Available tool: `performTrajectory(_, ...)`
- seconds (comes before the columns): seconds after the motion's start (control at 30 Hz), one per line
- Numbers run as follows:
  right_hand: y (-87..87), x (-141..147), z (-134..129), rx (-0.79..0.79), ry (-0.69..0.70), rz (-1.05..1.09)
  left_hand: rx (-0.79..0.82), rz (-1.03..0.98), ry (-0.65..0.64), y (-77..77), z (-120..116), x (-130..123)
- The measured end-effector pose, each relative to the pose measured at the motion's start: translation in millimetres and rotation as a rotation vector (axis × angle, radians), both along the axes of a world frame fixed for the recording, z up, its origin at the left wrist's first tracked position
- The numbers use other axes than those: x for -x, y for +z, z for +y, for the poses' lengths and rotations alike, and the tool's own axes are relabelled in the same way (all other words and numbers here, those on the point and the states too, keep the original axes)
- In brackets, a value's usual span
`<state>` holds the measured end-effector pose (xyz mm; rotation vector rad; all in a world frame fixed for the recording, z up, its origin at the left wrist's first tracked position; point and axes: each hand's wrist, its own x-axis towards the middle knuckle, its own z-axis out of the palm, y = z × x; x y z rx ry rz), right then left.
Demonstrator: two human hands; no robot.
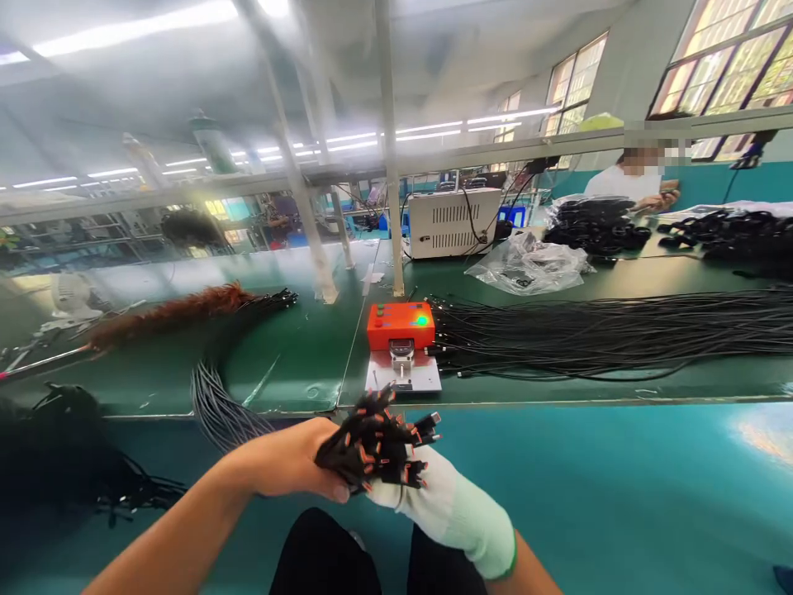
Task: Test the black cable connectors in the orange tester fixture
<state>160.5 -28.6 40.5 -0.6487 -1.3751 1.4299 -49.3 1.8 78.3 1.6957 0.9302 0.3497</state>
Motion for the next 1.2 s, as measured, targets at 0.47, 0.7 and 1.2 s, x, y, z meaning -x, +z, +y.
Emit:
performTrajectory(0.47, -27.4, 31.5, 7.3, 0.132, -0.196, 0.151, 0.011, -0.337, 0.266, -20.0, -10.6, -29.2)
performTrajectory(0.7, -53.6, 30.6, 15.7, 0.501, -0.376, 0.36, 0.035, -0.304, 0.234, -38.0, 5.1, -35.8)
performTrajectory(1.2, -33.9, 25.2, 22.9, 0.439, -0.336, 0.421, -0.144, -0.05, 0.332, -36.0, -20.7, -42.4)
